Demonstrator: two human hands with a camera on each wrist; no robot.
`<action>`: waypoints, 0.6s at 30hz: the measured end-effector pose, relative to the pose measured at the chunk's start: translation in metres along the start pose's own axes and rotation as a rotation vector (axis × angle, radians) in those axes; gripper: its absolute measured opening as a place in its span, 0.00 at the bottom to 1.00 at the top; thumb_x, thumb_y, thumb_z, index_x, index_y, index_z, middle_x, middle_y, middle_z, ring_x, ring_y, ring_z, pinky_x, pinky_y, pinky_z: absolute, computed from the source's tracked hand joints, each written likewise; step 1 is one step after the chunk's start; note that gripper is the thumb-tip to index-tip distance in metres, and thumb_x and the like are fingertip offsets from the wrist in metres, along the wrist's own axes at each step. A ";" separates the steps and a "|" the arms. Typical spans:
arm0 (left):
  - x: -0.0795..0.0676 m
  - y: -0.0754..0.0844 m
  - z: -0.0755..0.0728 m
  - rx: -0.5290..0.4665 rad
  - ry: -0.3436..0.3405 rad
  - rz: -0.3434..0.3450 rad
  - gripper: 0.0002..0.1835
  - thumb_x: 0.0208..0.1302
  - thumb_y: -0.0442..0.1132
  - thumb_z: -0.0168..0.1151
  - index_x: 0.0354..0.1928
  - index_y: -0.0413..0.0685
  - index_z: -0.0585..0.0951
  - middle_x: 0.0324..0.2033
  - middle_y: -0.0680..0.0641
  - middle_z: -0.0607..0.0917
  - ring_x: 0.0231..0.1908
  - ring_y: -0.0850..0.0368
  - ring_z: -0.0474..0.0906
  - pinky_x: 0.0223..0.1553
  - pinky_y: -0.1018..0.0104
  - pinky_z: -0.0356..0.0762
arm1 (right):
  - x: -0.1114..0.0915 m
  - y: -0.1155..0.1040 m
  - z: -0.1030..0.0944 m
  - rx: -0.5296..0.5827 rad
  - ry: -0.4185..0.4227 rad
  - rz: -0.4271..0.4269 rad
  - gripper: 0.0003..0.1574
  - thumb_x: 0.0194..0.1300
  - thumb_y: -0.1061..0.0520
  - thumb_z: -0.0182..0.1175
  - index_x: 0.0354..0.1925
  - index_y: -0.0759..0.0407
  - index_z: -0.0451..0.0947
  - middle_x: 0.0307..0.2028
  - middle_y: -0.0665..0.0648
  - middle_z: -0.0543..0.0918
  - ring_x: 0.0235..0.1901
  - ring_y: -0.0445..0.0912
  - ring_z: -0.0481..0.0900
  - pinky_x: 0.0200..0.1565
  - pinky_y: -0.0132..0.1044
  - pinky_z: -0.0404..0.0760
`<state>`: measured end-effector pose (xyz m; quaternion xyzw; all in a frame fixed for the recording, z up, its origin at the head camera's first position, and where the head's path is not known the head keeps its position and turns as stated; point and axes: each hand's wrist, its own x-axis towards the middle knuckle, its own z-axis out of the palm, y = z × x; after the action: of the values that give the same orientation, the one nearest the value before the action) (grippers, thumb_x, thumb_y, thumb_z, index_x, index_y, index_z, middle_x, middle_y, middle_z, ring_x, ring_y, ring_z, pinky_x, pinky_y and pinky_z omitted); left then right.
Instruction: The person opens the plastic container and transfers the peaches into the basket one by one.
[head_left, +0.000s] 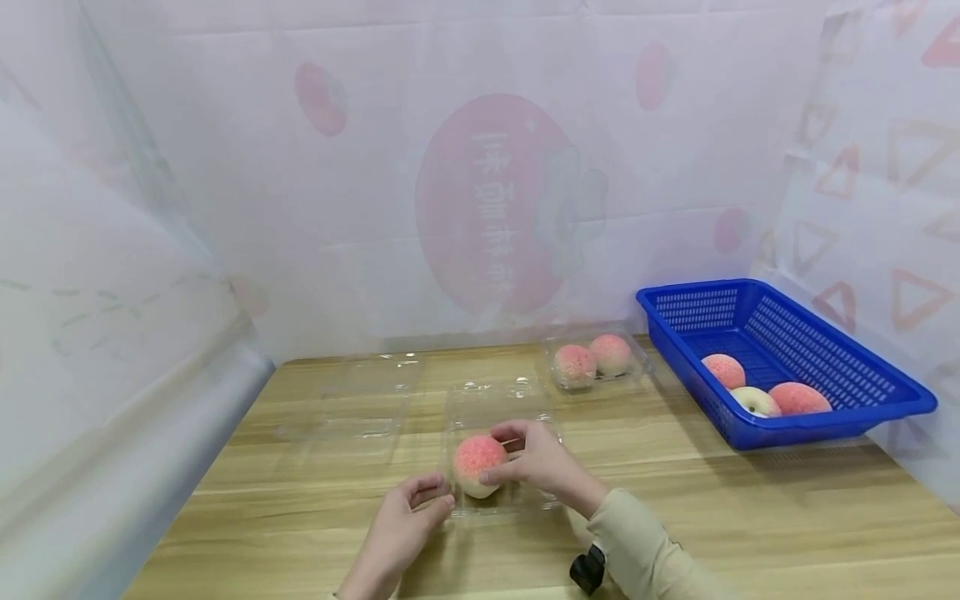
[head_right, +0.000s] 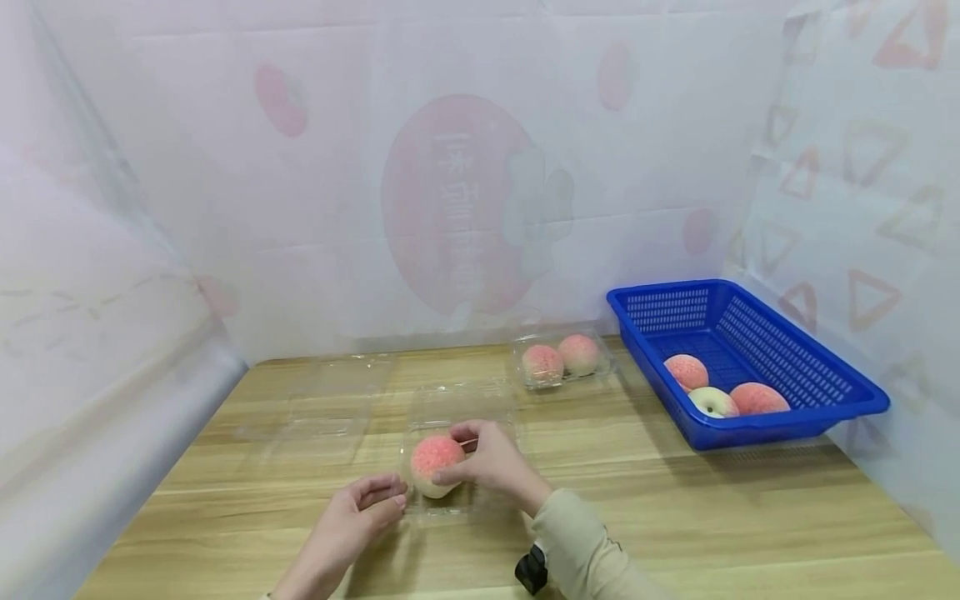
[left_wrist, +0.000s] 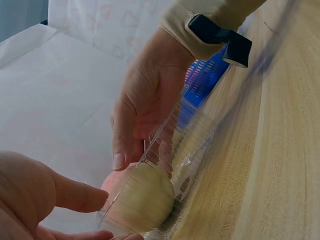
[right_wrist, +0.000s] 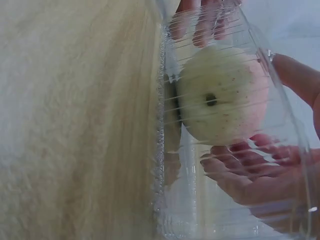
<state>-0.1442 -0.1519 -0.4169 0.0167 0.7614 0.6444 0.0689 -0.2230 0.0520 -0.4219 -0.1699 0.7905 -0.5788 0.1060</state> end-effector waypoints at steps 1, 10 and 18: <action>0.000 0.000 0.000 -0.001 0.000 0.004 0.32 0.56 0.41 0.62 0.56 0.26 0.63 0.50 0.34 0.72 0.47 0.49 0.72 0.46 0.63 0.73 | 0.000 0.000 0.000 0.001 -0.002 -0.003 0.46 0.35 0.53 0.75 0.53 0.67 0.68 0.45 0.57 0.76 0.43 0.51 0.74 0.43 0.39 0.76; 0.000 0.001 -0.002 0.003 -0.006 -0.012 0.30 0.57 0.39 0.61 0.56 0.27 0.63 0.50 0.35 0.73 0.48 0.48 0.72 0.46 0.63 0.73 | 0.003 0.001 0.006 -0.045 -0.022 -0.008 0.45 0.34 0.56 0.76 0.52 0.66 0.69 0.45 0.58 0.75 0.41 0.50 0.75 0.41 0.39 0.76; -0.001 0.000 -0.002 -0.007 -0.033 -0.022 0.31 0.58 0.39 0.60 0.57 0.27 0.62 0.52 0.35 0.71 0.50 0.46 0.70 0.47 0.62 0.73 | 0.004 0.002 0.008 -0.053 -0.044 0.022 0.46 0.32 0.53 0.77 0.52 0.61 0.70 0.43 0.53 0.76 0.41 0.48 0.75 0.41 0.39 0.76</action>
<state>-0.1435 -0.1540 -0.4161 0.0189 0.7581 0.6458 0.0886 -0.2242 0.0441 -0.4263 -0.1766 0.8048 -0.5527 0.1254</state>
